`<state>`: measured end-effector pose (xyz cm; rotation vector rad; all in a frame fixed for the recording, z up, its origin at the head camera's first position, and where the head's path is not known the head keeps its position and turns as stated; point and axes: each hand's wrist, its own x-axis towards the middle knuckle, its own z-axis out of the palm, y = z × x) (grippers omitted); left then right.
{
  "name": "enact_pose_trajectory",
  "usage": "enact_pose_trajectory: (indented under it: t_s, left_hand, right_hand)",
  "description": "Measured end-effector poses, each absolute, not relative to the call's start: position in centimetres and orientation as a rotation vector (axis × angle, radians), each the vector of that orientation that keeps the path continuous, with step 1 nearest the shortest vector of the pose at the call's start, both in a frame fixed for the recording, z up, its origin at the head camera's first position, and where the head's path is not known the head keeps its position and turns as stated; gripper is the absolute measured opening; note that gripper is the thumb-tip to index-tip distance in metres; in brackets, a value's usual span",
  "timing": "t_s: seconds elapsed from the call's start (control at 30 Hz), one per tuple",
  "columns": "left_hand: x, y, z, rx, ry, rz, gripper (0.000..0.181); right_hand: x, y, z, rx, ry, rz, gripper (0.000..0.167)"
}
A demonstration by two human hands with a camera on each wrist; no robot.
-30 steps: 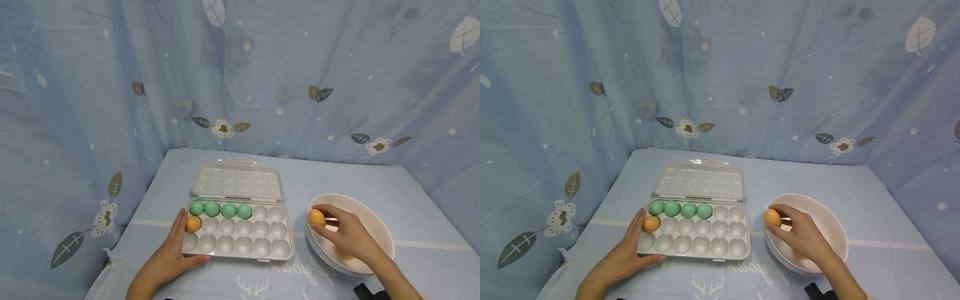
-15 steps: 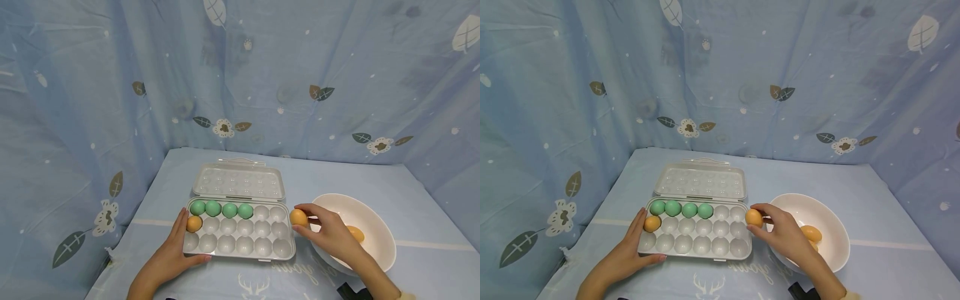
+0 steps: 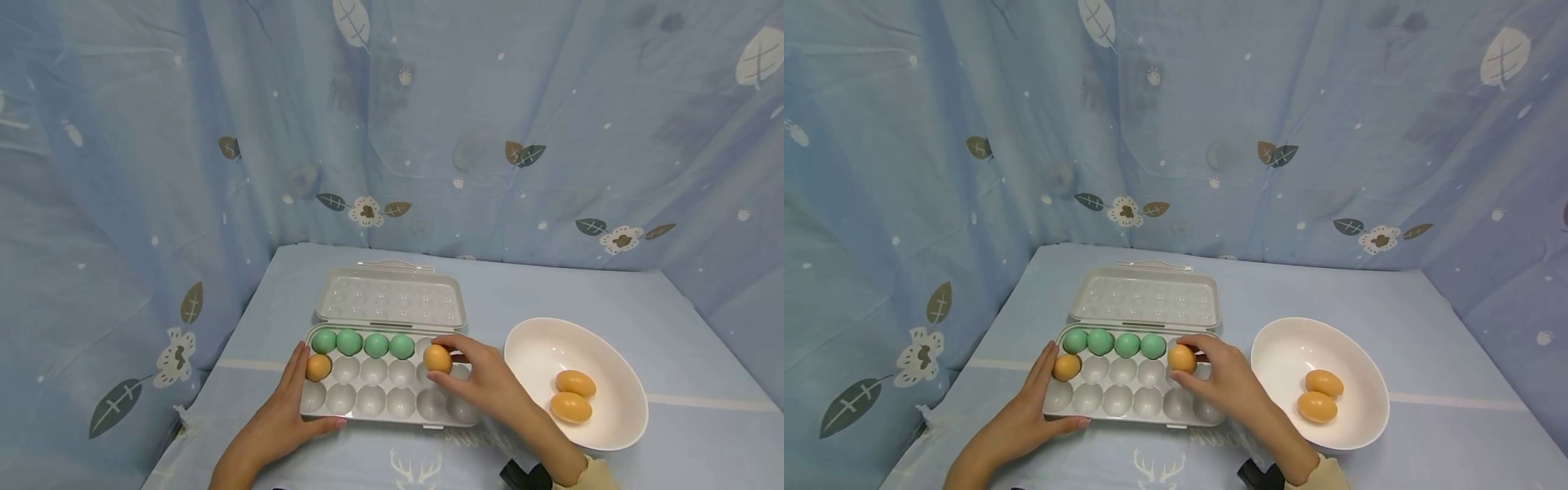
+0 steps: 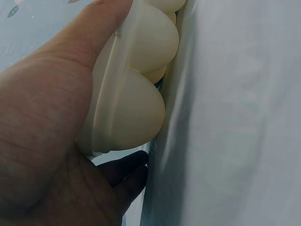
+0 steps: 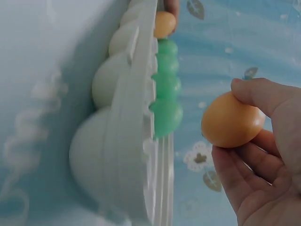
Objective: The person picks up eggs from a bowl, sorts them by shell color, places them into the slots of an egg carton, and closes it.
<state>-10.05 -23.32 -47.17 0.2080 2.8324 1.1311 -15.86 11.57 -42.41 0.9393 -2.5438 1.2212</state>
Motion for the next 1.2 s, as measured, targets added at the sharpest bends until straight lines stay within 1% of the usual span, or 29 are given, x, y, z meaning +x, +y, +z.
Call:
enact_pose_trajectory:
  t_s: [0.33, 0.67, 0.87, 1.07, 1.2]
  left_hand:
    - [-10.0, -23.3, -46.7, 0.209, 2.826, 1.104, 0.141]
    - [-10.0, -23.3, -46.8, 0.204, 2.827, 1.113, 0.141]
    - [-10.1, -23.4, -47.0, 0.198, 2.821, 1.113, 0.141]
    - [-10.1, -23.3, -46.9, 0.207, 2.816, 1.108, 0.140]
    - [-10.0, -23.3, -46.7, 0.226, 2.824, 1.116, 0.139]
  right_hand:
    - [-16.6, 7.9, -43.1, 1.044, -2.470, 1.315, 0.045]
    - [-17.3, 4.3, -43.7, 1.076, -2.452, 1.384, 0.046]
    - [-17.6, 1.9, -44.0, 1.101, -2.463, 1.432, 0.043]
    - [-17.7, 0.0, -44.5, 1.122, -2.490, 1.341, 0.045]
    - [-17.9, -0.9, -45.2, 1.130, -2.516, 1.245, 0.043]
